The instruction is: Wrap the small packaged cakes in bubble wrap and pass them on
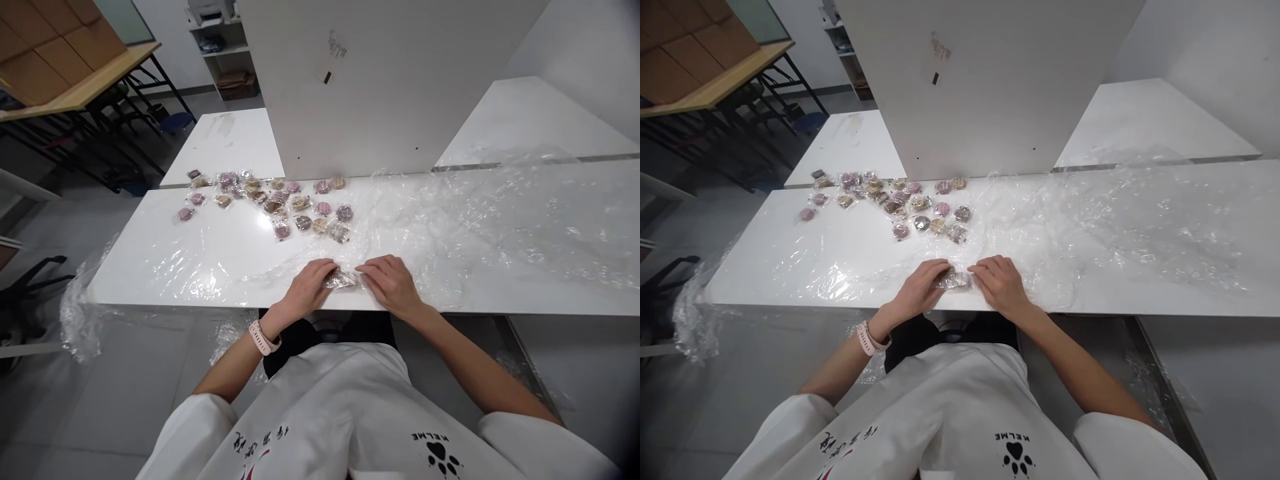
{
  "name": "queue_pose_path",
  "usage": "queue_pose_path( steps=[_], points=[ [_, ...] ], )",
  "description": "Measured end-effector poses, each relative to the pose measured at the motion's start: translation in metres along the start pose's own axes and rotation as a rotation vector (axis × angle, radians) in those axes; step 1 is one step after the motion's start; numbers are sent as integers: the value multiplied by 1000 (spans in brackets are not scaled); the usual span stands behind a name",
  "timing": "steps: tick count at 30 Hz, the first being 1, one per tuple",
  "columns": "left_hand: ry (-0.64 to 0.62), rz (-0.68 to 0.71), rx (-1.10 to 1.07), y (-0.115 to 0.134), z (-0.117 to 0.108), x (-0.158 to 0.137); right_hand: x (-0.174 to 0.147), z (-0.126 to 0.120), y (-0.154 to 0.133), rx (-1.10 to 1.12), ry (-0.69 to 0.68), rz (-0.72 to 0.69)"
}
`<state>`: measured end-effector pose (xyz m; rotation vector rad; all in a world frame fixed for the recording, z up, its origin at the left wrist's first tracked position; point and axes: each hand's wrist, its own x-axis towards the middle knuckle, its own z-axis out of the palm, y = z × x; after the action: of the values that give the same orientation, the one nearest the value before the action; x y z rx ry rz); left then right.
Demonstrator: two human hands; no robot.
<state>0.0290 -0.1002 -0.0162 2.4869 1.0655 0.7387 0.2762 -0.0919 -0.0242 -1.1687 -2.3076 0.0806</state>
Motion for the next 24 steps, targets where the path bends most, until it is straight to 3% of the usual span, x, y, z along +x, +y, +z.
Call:
queue_pose_path(
  steps=[2, 5, 11, 13, 16, 18, 20, 22, 24],
  points=[
    [22, -65, -41, -9, -5, 2, -5, -1, -5, 81, -72, -51],
    [-73, -174, -13, -8, -17, 8, -11, -6, -9, 159, -125, -23],
    [-305, -460, -83, 19, -25, 11, -27, -23, -13, 318, -273, 346],
    [-313, -522, -52, 21, -20, 11, -32, -25, -15, 223, -217, 413],
    [-326, -563, 35, 22, -15, 12, -35, -24, -20, -20, -6, 236],
    [-328, -556, 75, 24, -13, 11, -37, -20, -24, -81, 14, 12],
    [-230, -520, 140, 29, -13, 7, -39, -16, -29, -64, -16, -140],
    [-101, -372, 193, 35, -12, 1, -39, -12, -31, -13, -18, -161],
    [-65, -159, 181, 37, -12, -6, -36, -10, -30, 61, 2, -107]
  ],
)
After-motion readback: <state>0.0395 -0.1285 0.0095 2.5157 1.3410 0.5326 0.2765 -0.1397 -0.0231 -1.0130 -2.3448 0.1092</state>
